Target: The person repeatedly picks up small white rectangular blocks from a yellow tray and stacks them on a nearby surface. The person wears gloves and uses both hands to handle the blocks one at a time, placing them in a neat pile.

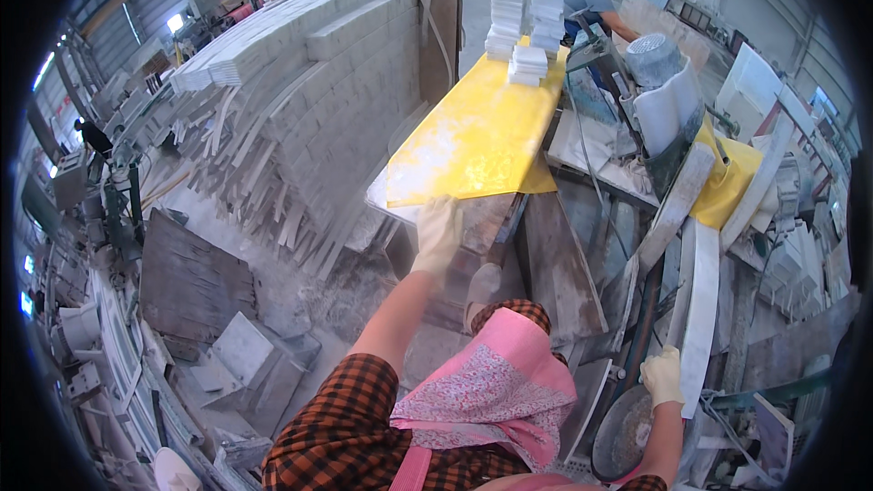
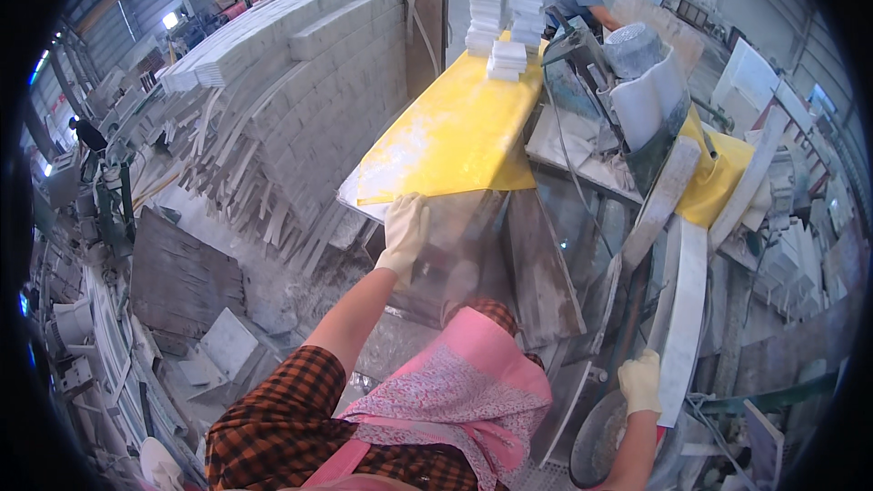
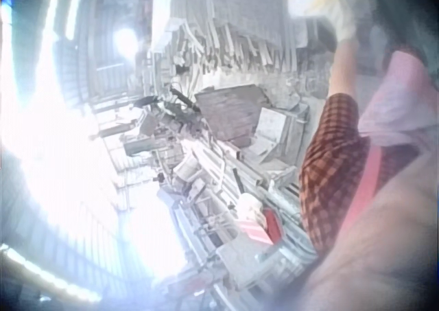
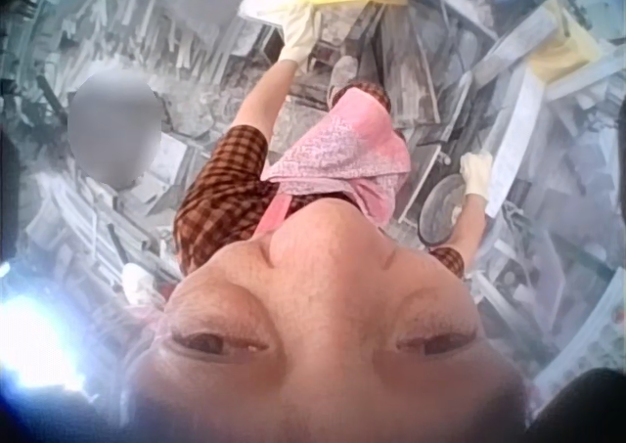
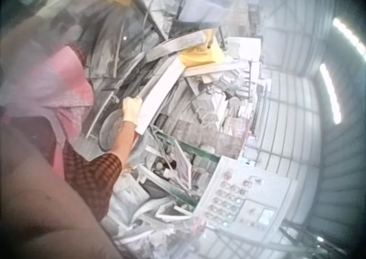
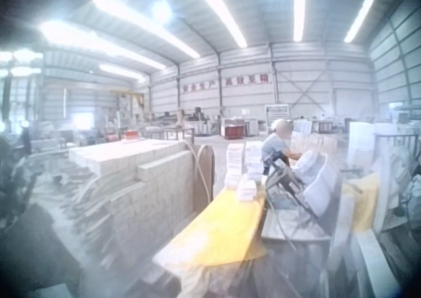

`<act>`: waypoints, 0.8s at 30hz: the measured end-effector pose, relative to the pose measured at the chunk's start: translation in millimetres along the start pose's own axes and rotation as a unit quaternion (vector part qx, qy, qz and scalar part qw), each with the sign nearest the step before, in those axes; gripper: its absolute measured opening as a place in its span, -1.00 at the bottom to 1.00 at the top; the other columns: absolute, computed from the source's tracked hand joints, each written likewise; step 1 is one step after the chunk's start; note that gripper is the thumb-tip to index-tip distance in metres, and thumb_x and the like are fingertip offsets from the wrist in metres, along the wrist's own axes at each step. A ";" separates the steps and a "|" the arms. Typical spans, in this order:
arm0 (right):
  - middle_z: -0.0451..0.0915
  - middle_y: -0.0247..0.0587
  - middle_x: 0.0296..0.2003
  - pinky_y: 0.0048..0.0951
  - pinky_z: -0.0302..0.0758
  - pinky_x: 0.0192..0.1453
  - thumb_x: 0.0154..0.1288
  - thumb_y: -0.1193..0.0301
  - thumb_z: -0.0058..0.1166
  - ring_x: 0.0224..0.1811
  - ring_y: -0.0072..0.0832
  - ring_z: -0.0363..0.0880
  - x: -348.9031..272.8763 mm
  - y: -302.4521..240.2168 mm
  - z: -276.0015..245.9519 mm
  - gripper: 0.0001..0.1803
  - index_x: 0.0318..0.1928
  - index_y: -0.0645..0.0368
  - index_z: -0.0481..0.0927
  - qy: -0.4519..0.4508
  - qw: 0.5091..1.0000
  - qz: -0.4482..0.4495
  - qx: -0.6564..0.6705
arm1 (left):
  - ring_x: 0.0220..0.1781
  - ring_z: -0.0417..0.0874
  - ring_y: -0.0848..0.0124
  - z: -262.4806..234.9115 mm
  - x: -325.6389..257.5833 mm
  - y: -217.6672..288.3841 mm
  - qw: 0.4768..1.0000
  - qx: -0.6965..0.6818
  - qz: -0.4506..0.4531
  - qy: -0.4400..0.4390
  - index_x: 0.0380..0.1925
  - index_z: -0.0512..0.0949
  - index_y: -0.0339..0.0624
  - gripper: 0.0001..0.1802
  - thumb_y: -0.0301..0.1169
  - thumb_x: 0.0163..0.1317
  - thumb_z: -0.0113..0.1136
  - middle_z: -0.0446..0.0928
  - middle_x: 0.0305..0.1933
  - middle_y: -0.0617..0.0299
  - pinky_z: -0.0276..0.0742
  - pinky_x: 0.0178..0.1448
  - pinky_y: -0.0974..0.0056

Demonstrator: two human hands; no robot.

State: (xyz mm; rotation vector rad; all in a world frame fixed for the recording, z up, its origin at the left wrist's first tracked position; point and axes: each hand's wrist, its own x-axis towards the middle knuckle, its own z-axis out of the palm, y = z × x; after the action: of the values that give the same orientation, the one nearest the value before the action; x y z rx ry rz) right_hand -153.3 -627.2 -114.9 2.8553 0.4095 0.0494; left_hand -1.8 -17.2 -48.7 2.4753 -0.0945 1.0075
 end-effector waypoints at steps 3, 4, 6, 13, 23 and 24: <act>0.74 0.04 -0.48 -0.09 0.43 0.34 0.15 0.42 0.04 -0.16 -0.07 0.73 -0.8 3.0 6.5 -0.73 -0.52 0.22 0.78 0.019 0.999 -0.012 -0.028 | 0.01 0.60 -0.10 -2.1 1.0 2.2 1.000 -0.002 0.005 0.015 -0.13 0.63 -0.29 -0.79 -0.43 0.30 0.17 0.63 -0.08 -0.08 0.48 0.20 -0.10; 0.74 0.05 -0.47 -0.09 0.44 0.34 0.15 0.42 0.04 -0.13 -0.06 0.73 -1.4 3.4 6.2 -0.73 -0.51 0.24 0.78 0.021 1.000 -0.008 -0.014 | 0.01 0.60 -0.10 -2.1 1.3 3.0 1.000 -0.003 0.007 0.020 -0.13 0.62 -0.28 -0.79 -0.43 0.30 0.17 0.63 -0.08 -0.07 0.47 0.20 -0.10; 0.74 0.03 -0.48 -0.09 0.44 0.34 0.15 0.42 0.04 -0.13 -0.06 0.73 -1.7 3.7 3.0 -0.73 -0.52 0.23 0.78 0.019 1.000 -0.016 -0.016 | 0.01 0.60 -0.10 -1.8 1.8 3.6 1.000 -0.005 0.009 0.024 -0.13 0.62 -0.27 -0.80 -0.43 0.30 0.17 0.63 -0.08 -0.06 0.47 0.19 -0.10; 0.71 -0.12 -0.55 -0.07 0.44 0.33 0.13 0.44 0.06 -0.35 -0.22 0.73 -1.2 -3.0 -13.3 -0.75 -0.58 0.09 0.76 0.009 0.995 -0.062 -0.075 | 0.04 0.60 -0.09 -0.6 0.8 2.5 0.999 -0.001 0.020 0.034 -0.10 0.62 -0.27 -0.78 -0.43 0.30 0.18 0.63 -0.06 -0.05 0.47 0.18 -0.09; 0.73 -0.25 -0.54 -0.07 0.44 0.34 0.12 0.48 0.07 -0.35 -0.31 0.75 0.3 -7.3 -34.1 -0.77 -0.54 0.01 0.77 -0.022 0.989 -0.081 -0.122 | 0.04 0.60 -0.10 3.0 0.5 2.4 0.999 0.000 0.017 0.041 -0.12 0.62 -0.25 -0.79 -0.43 0.30 0.17 0.64 -0.06 -0.04 0.46 0.23 -0.09; 0.73 -0.25 -0.54 -0.07 0.44 0.34 0.12 0.49 0.07 -0.35 -0.31 0.75 0.3 -8.0 -36.2 -0.77 -0.55 0.01 0.77 -0.023 0.991 -0.077 -0.112 | 0.05 0.60 -0.10 2.7 0.6 2.7 0.999 0.001 0.013 0.035 -0.12 0.62 -0.25 -0.80 -0.43 0.30 0.18 0.64 -0.06 -0.04 0.47 0.23 -0.09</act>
State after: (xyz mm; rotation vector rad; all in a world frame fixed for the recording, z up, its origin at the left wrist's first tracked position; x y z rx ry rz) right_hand -157.7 -610.7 -81.9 2.5921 0.5741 -0.0004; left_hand -0.2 -20.7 -49.0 2.4434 -0.1049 1.1050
